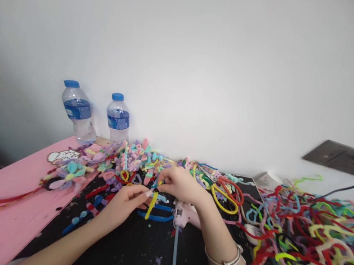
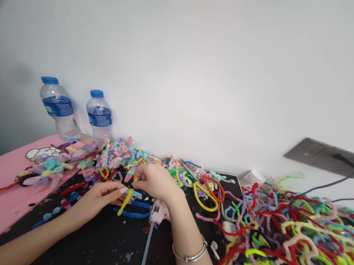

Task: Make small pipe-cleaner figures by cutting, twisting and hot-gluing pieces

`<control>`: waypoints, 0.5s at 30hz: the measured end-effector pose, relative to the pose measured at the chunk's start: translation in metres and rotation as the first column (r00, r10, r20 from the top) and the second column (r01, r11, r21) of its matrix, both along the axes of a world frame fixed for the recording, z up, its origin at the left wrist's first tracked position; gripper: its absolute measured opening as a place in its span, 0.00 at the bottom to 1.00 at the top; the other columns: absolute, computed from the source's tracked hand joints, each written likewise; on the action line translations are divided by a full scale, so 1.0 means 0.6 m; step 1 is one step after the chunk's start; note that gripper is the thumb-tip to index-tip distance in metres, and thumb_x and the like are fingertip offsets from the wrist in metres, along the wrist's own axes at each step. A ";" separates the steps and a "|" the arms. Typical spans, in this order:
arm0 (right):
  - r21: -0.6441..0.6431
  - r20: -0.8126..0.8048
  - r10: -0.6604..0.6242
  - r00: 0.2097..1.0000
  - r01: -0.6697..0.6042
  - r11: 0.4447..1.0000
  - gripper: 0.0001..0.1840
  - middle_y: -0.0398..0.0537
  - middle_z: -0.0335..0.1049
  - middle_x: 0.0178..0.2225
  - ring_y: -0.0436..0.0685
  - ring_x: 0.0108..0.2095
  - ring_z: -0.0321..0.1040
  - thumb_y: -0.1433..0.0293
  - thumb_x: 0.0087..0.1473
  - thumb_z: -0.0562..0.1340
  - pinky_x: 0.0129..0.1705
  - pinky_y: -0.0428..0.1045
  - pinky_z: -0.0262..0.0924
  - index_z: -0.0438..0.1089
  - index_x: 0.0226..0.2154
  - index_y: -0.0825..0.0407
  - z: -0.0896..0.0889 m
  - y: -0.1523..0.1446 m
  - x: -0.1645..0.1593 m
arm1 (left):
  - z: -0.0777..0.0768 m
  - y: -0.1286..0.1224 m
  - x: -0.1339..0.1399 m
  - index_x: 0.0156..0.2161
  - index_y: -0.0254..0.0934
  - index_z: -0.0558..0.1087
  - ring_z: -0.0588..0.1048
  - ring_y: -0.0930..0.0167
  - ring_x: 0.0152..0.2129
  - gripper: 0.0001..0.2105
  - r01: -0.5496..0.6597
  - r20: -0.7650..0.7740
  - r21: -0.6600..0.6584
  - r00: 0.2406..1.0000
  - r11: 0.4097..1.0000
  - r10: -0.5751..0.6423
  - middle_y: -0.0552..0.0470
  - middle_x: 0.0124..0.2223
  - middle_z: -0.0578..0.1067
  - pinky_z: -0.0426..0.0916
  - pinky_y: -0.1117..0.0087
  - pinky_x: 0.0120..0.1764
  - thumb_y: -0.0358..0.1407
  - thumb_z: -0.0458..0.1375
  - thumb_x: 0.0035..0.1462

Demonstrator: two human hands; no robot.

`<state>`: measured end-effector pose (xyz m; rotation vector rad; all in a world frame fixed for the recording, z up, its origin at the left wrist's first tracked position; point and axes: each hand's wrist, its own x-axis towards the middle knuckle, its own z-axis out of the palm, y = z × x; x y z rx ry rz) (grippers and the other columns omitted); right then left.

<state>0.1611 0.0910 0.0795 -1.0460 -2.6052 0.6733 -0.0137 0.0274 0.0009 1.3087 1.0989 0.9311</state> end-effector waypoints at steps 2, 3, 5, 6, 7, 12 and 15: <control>-0.081 0.017 0.002 1.000 -0.001 0.997 0.02 0.35 0.54 0.17 0.45 0.20 0.50 0.75 0.45 0.63 0.24 0.43 0.42 0.69 0.24 0.55 0.002 0.004 0.010 | 0.003 -0.002 -0.001 0.38 0.34 0.74 0.75 0.65 0.35 0.16 0.013 -0.113 0.086 0.994 0.996 -0.003 0.47 0.36 0.77 0.69 0.69 0.36 0.44 0.51 0.57; -0.116 0.026 0.002 1.000 0.002 0.993 0.02 0.35 0.54 0.17 0.45 0.20 0.50 0.75 0.46 0.62 0.24 0.43 0.43 0.69 0.24 0.55 0.002 0.007 0.015 | 0.004 -0.004 -0.001 0.39 0.34 0.74 0.74 0.65 0.36 0.16 0.012 -0.164 0.120 0.986 0.993 0.008 0.48 0.36 0.77 0.68 0.69 0.36 0.44 0.50 0.58; -0.152 0.056 -0.011 0.998 0.020 0.988 0.03 0.35 0.55 0.17 0.45 0.20 0.50 0.75 0.46 0.61 0.23 0.43 0.43 0.69 0.24 0.55 0.000 0.012 0.024 | 0.009 -0.006 -0.002 0.41 0.35 0.74 0.74 0.64 0.37 0.16 -0.007 -0.239 0.181 0.970 0.983 0.051 0.48 0.38 0.77 0.67 0.69 0.37 0.44 0.49 0.59; -0.153 0.079 -0.024 0.997 0.036 0.988 0.03 0.36 0.55 0.17 0.45 0.20 0.50 0.74 0.46 0.61 0.23 0.43 0.43 0.69 0.23 0.55 -0.002 0.014 0.026 | 0.011 -0.006 -0.003 0.42 0.36 0.73 0.73 0.65 0.37 0.16 -0.027 -0.268 0.211 0.960 0.977 0.085 0.48 0.39 0.77 0.67 0.69 0.38 0.43 0.48 0.59; -0.148 0.106 -0.041 0.993 0.057 0.987 0.04 0.36 0.56 0.17 0.45 0.20 0.51 0.74 0.46 0.61 0.22 0.43 0.43 0.69 0.22 0.55 -0.005 0.016 0.028 | 0.013 -0.006 -0.003 0.42 0.36 0.73 0.73 0.65 0.37 0.15 -0.046 -0.294 0.238 0.948 0.970 0.118 0.48 0.40 0.77 0.67 0.69 0.39 0.43 0.49 0.59; -0.128 0.222 -0.089 0.971 0.120 0.984 0.05 0.38 0.59 0.16 0.47 0.20 0.54 0.71 0.45 0.61 0.22 0.43 0.45 0.69 0.21 0.54 -0.023 0.021 0.023 | 0.012 -0.003 -0.003 0.40 0.37 0.72 0.73 0.66 0.34 0.12 -0.051 -0.399 0.293 0.901 0.955 0.171 0.48 0.38 0.76 0.67 0.70 0.34 0.40 0.51 0.57; -0.102 0.236 -0.121 0.964 0.148 0.984 0.04 0.40 0.61 0.17 0.47 0.20 0.55 0.71 0.44 0.62 0.23 0.44 0.46 0.70 0.21 0.53 -0.027 0.024 0.022 | 0.005 -0.005 -0.002 0.41 0.38 0.72 0.73 0.65 0.33 0.11 0.029 -0.474 0.315 0.871 0.949 0.130 0.49 0.37 0.76 0.67 0.69 0.35 0.38 0.56 0.53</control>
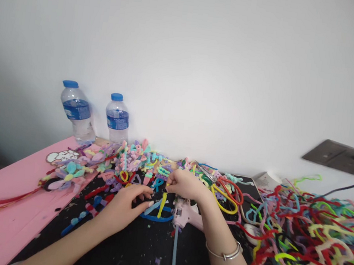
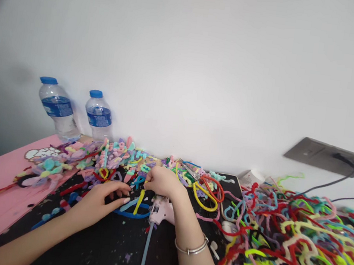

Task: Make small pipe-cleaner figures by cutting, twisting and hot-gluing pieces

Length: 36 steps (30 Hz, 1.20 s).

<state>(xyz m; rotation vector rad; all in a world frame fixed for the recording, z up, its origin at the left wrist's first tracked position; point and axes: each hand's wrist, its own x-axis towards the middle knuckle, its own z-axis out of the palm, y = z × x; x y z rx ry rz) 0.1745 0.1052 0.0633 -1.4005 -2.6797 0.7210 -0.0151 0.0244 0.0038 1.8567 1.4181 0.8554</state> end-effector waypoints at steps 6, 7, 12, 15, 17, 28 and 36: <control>0.007 -0.015 -0.012 1.000 0.012 1.000 0.04 0.40 0.63 0.18 0.48 0.21 0.57 0.71 0.44 0.61 0.23 0.44 0.46 0.71 0.22 0.53 0.000 0.006 0.007 | -0.015 0.000 -0.002 0.41 0.39 0.73 0.73 0.66 0.36 0.11 0.094 -0.051 0.020 0.994 0.995 -0.093 0.48 0.40 0.76 0.66 0.67 0.42 0.34 0.56 0.51; 0.002 -0.030 -0.008 1.000 0.008 1.000 0.04 0.40 0.63 0.18 0.48 0.21 0.56 0.71 0.44 0.61 0.23 0.44 0.46 0.70 0.21 0.53 0.000 0.007 0.008 | -0.016 0.001 -0.002 0.41 0.39 0.73 0.74 0.66 0.36 0.11 0.096 -0.046 0.027 0.994 0.995 -0.095 0.48 0.39 0.76 0.67 0.67 0.42 0.34 0.55 0.52; -0.026 -0.080 -0.003 0.997 0.001 1.000 0.05 0.39 0.60 0.17 0.47 0.21 0.56 0.73 0.44 0.61 0.22 0.43 0.46 0.68 0.20 0.55 0.003 0.011 0.018 | -0.011 0.007 -0.002 0.39 0.38 0.73 0.74 0.66 0.34 0.09 0.077 -0.005 0.057 0.997 0.995 -0.077 0.49 0.38 0.77 0.68 0.68 0.40 0.33 0.53 0.54; -0.024 -0.104 -0.005 0.995 0.002 1.000 0.05 0.38 0.59 0.17 0.46 0.20 0.56 0.73 0.45 0.60 0.23 0.43 0.46 0.66 0.20 0.55 0.010 0.011 0.027 | -0.006 0.008 -0.002 0.39 0.39 0.73 0.74 0.66 0.35 0.09 0.031 0.035 0.072 0.999 0.997 -0.034 0.49 0.39 0.77 0.68 0.67 0.41 0.35 0.53 0.55; -0.003 -0.136 -0.008 0.991 0.008 1.000 0.06 0.37 0.58 0.17 0.46 0.21 0.55 0.73 0.45 0.60 0.24 0.43 0.46 0.65 0.19 0.55 0.017 0.010 0.032 | -0.005 0.009 -0.003 0.39 0.40 0.74 0.74 0.65 0.37 0.09 0.008 0.049 0.078 0.999 0.997 -0.011 0.49 0.40 0.77 0.68 0.66 0.42 0.36 0.52 0.56; 0.023 -0.159 -0.006 0.987 0.010 1.000 0.08 0.34 0.49 0.15 0.46 0.19 0.47 0.71 0.46 0.59 0.24 0.44 0.43 0.64 0.19 0.54 0.032 0.011 0.047 | -0.007 0.021 0.010 0.41 0.40 0.73 0.73 0.66 0.42 0.11 0.129 0.010 0.122 0.991 0.984 -0.131 0.49 0.43 0.77 0.65 0.68 0.46 0.34 0.49 0.58; 0.054 -0.179 0.016 0.984 -0.006 0.999 0.10 0.35 0.50 0.15 0.46 0.20 0.49 0.71 0.45 0.58 0.26 0.44 0.45 0.60 0.17 0.53 0.033 0.010 0.046 | -0.009 0.026 0.010 0.43 0.41 0.72 0.72 0.66 0.42 0.12 0.174 -0.051 0.117 0.984 0.978 -0.169 0.49 0.45 0.75 0.65 0.68 0.46 0.33 0.47 0.59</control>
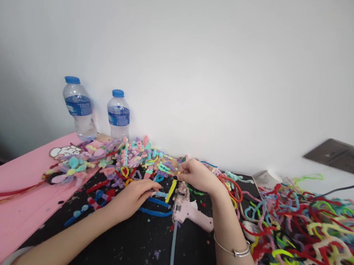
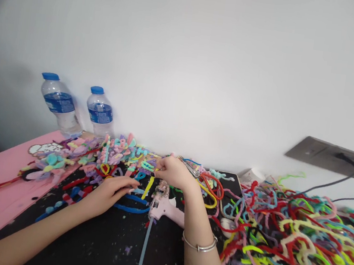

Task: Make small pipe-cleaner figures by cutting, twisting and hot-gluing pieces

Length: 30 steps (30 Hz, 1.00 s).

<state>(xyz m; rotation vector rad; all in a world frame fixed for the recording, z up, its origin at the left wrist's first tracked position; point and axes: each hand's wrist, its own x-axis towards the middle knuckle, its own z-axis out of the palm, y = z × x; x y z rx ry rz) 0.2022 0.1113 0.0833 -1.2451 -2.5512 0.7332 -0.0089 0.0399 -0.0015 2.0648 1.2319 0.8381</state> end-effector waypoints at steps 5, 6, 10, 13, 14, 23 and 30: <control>0.001 -0.005 0.011 1.000 -0.011 1.000 0.10 0.35 0.50 0.16 0.46 0.20 0.49 0.71 0.45 0.57 0.26 0.44 0.44 0.58 0.17 0.53 -0.002 0.001 0.000 | 0.000 -0.001 -0.003 0.44 0.40 0.71 0.73 0.67 0.41 0.12 0.016 -0.009 0.006 1.000 1.000 -0.016 0.49 0.44 0.76 0.65 0.69 0.45 0.33 0.48 0.59; -0.004 -0.003 0.015 1.000 -0.015 1.000 0.10 0.35 0.50 0.16 0.46 0.20 0.49 0.71 0.45 0.57 0.26 0.44 0.44 0.58 0.17 0.53 -0.003 0.001 0.001 | -0.001 -0.001 -0.003 0.44 0.40 0.71 0.73 0.67 0.41 0.12 0.015 -0.011 0.004 1.000 1.000 -0.015 0.49 0.44 0.76 0.65 0.69 0.45 0.33 0.48 0.59; -0.019 -0.003 0.016 1.000 -0.016 1.000 0.11 0.34 0.48 0.16 0.46 0.20 0.47 0.71 0.46 0.57 0.25 0.44 0.43 0.58 0.17 0.53 -0.004 0.002 0.000 | -0.006 0.002 -0.001 0.44 0.40 0.72 0.73 0.67 0.41 0.12 -0.013 -0.032 0.012 0.999 1.000 0.014 0.49 0.43 0.76 0.66 0.67 0.45 0.32 0.49 0.58; -0.017 -0.009 0.016 1.000 -0.016 1.000 0.11 0.34 0.46 0.15 0.45 0.19 0.46 0.71 0.46 0.57 0.26 0.44 0.43 0.56 0.16 0.53 -0.003 0.001 0.000 | -0.009 0.003 0.004 0.43 0.39 0.72 0.73 0.68 0.40 0.11 -0.031 -0.044 0.006 0.999 1.000 0.031 0.49 0.42 0.76 0.66 0.68 0.45 0.30 0.50 0.58; -0.017 -0.009 0.016 1.000 -0.016 1.000 0.12 0.34 0.46 0.15 0.45 0.19 0.46 0.71 0.46 0.57 0.26 0.44 0.43 0.56 0.16 0.53 -0.003 0.001 0.000 | -0.009 0.003 0.005 0.42 0.38 0.72 0.73 0.68 0.40 0.11 -0.035 -0.041 0.003 0.999 0.999 0.035 0.49 0.42 0.76 0.66 0.68 0.45 0.30 0.50 0.58; -0.017 -0.005 -0.003 1.000 0.002 1.000 0.13 0.34 0.46 0.15 0.45 0.19 0.47 0.70 0.46 0.57 0.26 0.44 0.43 0.55 0.16 0.53 -0.002 0.000 0.000 | -0.008 0.007 0.007 0.39 0.36 0.72 0.75 0.69 0.35 0.08 -0.050 0.021 0.001 0.999 0.999 0.050 0.50 0.38 0.78 0.68 0.70 0.41 0.27 0.54 0.54; -0.037 0.040 -0.032 0.999 0.033 0.999 0.09 0.36 0.52 0.16 0.46 0.20 0.50 0.72 0.46 0.58 0.25 0.44 0.44 0.63 0.18 0.54 -0.003 0.000 -0.006 | -0.014 0.011 0.005 0.37 0.37 0.74 0.75 0.68 0.38 0.08 -0.066 0.003 0.054 0.998 0.996 0.066 0.50 0.39 0.78 0.68 0.69 0.43 0.28 0.53 0.55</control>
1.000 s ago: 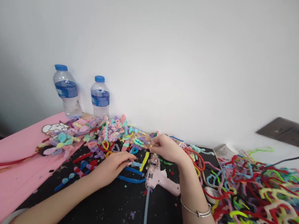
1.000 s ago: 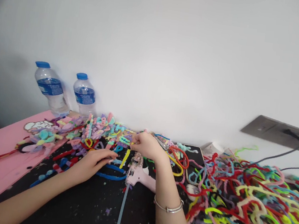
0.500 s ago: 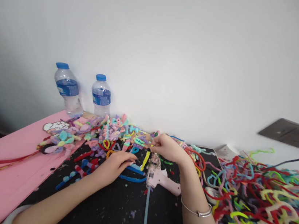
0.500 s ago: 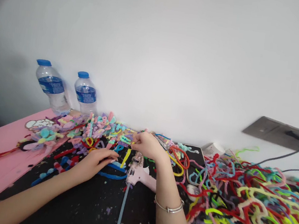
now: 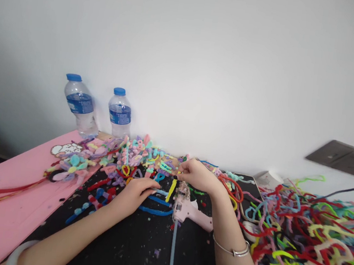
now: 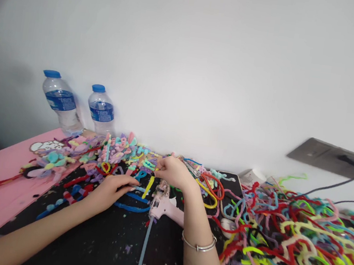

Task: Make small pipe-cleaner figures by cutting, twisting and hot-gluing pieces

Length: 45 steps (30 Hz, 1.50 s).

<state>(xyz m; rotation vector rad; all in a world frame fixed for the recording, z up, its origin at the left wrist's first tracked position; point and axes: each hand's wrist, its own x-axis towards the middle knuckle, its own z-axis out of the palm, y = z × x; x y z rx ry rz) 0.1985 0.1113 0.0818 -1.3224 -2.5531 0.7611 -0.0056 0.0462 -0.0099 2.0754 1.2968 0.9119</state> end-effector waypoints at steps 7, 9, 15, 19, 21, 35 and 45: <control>0.019 -0.005 0.008 1.000 -0.008 1.000 0.06 0.36 0.56 0.16 0.46 0.20 0.52 0.73 0.46 0.59 0.26 0.44 0.46 0.67 0.20 0.55 -0.001 0.000 -0.002 | -0.002 0.000 -0.013 0.39 0.38 0.73 0.71 0.68 0.43 0.07 0.038 -0.037 0.133 0.999 0.990 -0.033 0.48 0.44 0.74 0.65 0.66 0.48 0.30 0.55 0.56; 0.023 0.002 0.008 1.000 -0.008 1.000 0.06 0.36 0.56 0.16 0.46 0.20 0.52 0.74 0.46 0.59 0.26 0.44 0.46 0.68 0.20 0.56 -0.002 0.000 -0.002 | -0.002 -0.002 -0.018 0.37 0.38 0.74 0.70 0.67 0.44 0.06 0.069 -0.076 0.147 0.995 0.987 -0.059 0.48 0.45 0.73 0.64 0.65 0.49 0.30 0.56 0.55; 0.014 0.025 0.007 1.000 -0.008 1.000 0.06 0.38 0.59 0.17 0.47 0.22 0.55 0.74 0.45 0.60 0.25 0.43 0.45 0.66 0.19 0.55 -0.011 0.000 -0.011 | 0.000 -0.007 -0.024 0.30 0.37 0.75 0.68 0.66 0.44 0.05 0.131 -0.185 0.122 0.977 0.984 -0.107 0.48 0.44 0.72 0.64 0.63 0.48 0.27 0.57 0.54; -0.024 0.052 0.010 0.999 -0.009 1.000 0.05 0.39 0.61 0.19 0.47 0.23 0.58 0.73 0.44 0.60 0.24 0.43 0.46 0.67 0.20 0.55 -0.021 0.000 -0.022 | 0.002 -0.009 -0.027 0.30 0.38 0.76 0.68 0.67 0.43 0.06 0.152 -0.178 0.114 0.975 0.982 -0.130 0.49 0.43 0.72 0.64 0.65 0.47 0.27 0.57 0.54; -0.042 0.068 0.025 0.997 -0.022 0.999 0.04 0.40 0.63 0.20 0.48 0.23 0.59 0.73 0.45 0.60 0.24 0.43 0.47 0.68 0.21 0.55 -0.025 -0.001 -0.028 | 0.002 -0.011 -0.030 0.30 0.38 0.76 0.68 0.67 0.43 0.06 0.165 -0.172 0.111 0.974 0.980 -0.145 0.49 0.43 0.73 0.64 0.65 0.47 0.27 0.58 0.53; -0.039 0.042 0.020 0.999 -0.018 0.999 0.04 0.42 0.67 0.21 0.49 0.25 0.61 0.73 0.44 0.60 0.26 0.43 0.49 0.70 0.21 0.54 -0.027 -0.001 -0.028 | 0.005 -0.015 -0.031 0.29 0.38 0.75 0.69 0.68 0.42 0.06 0.144 -0.156 0.114 0.980 0.983 -0.125 0.49 0.41 0.74 0.65 0.66 0.46 0.30 0.57 0.55; -0.034 0.060 0.000 0.998 0.002 0.999 0.03 0.41 0.65 0.21 0.48 0.25 0.60 0.73 0.45 0.61 0.25 0.42 0.47 0.69 0.22 0.55 -0.021 -0.001 -0.024 | 0.007 -0.018 -0.030 0.30 0.38 0.75 0.70 0.68 0.42 0.05 0.110 -0.140 0.115 0.986 0.987 -0.093 0.49 0.41 0.73 0.65 0.66 0.47 0.34 0.57 0.55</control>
